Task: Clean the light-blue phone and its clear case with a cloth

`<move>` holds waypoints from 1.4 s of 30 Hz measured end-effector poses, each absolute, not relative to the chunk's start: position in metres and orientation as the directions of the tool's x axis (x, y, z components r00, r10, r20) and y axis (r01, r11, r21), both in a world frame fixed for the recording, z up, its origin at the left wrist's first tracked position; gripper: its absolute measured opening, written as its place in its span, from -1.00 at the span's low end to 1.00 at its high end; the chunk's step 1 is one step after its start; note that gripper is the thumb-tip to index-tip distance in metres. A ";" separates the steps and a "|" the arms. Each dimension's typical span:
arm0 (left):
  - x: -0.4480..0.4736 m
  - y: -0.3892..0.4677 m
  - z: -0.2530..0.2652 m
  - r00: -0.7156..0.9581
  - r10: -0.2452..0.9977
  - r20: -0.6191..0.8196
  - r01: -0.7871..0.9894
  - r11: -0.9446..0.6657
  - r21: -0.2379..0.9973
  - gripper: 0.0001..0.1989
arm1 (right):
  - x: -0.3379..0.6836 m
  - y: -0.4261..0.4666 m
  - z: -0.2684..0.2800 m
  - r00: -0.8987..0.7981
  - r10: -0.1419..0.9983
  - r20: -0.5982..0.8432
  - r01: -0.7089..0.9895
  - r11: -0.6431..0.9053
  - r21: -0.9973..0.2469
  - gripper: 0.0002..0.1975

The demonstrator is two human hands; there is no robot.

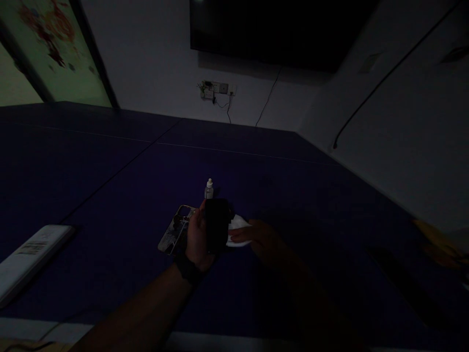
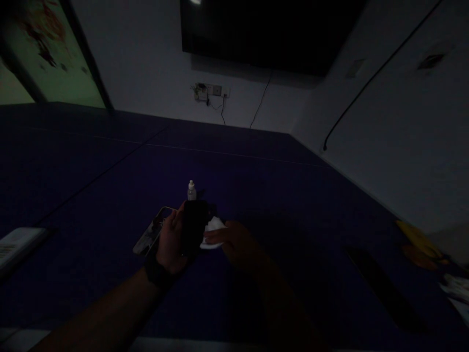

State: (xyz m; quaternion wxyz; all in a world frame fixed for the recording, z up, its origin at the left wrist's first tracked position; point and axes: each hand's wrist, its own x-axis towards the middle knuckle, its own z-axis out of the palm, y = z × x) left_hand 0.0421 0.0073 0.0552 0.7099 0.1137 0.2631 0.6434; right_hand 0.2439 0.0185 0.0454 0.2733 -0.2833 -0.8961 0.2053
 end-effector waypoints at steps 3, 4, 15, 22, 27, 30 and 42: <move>0.043 0.007 0.055 0.064 0.974 -0.216 -0.858 0.164 0.486 -0.51 | 0.238 0.017 0.046 -0.661 0.645 0.383 0.476 0.755 -0.451 -0.34; 0.043 0.007 0.056 0.059 0.973 -0.225 -0.861 0.163 0.482 -0.52 | 0.233 0.015 0.046 -0.672 0.639 0.374 0.485 0.761 -0.430 -0.29; 0.042 0.007 0.060 0.122 0.923 -0.364 -0.881 0.270 0.388 -0.42 | 0.216 0.008 0.048 -0.798 0.517 0.308 0.414 0.843 -0.343 -0.37; 0.045 0.003 0.052 0.153 0.938 -0.312 -0.872 0.277 0.404 -0.42 | 0.205 0.007 0.045 -0.712 0.634 0.302 0.565 0.773 -0.289 -0.23; 0.044 0.004 0.055 0.169 0.932 -0.321 -0.871 0.294 0.393 -0.42 | 0.213 0.008 0.048 -0.764 0.580 0.282 0.490 0.807 -0.329 -0.30; 0.044 0.005 0.054 0.163 0.942 -0.294 -0.877 0.275 0.395 -0.45 | 0.218 0.009 0.048 -0.649 0.704 0.288 0.628 0.709 -0.320 -0.25; 0.041 0.006 0.055 0.177 0.939 -0.295 -0.884 0.283 0.372 -0.46 | 0.207 0.002 0.053 -0.615 0.620 0.487 0.624 0.760 -0.181 -0.35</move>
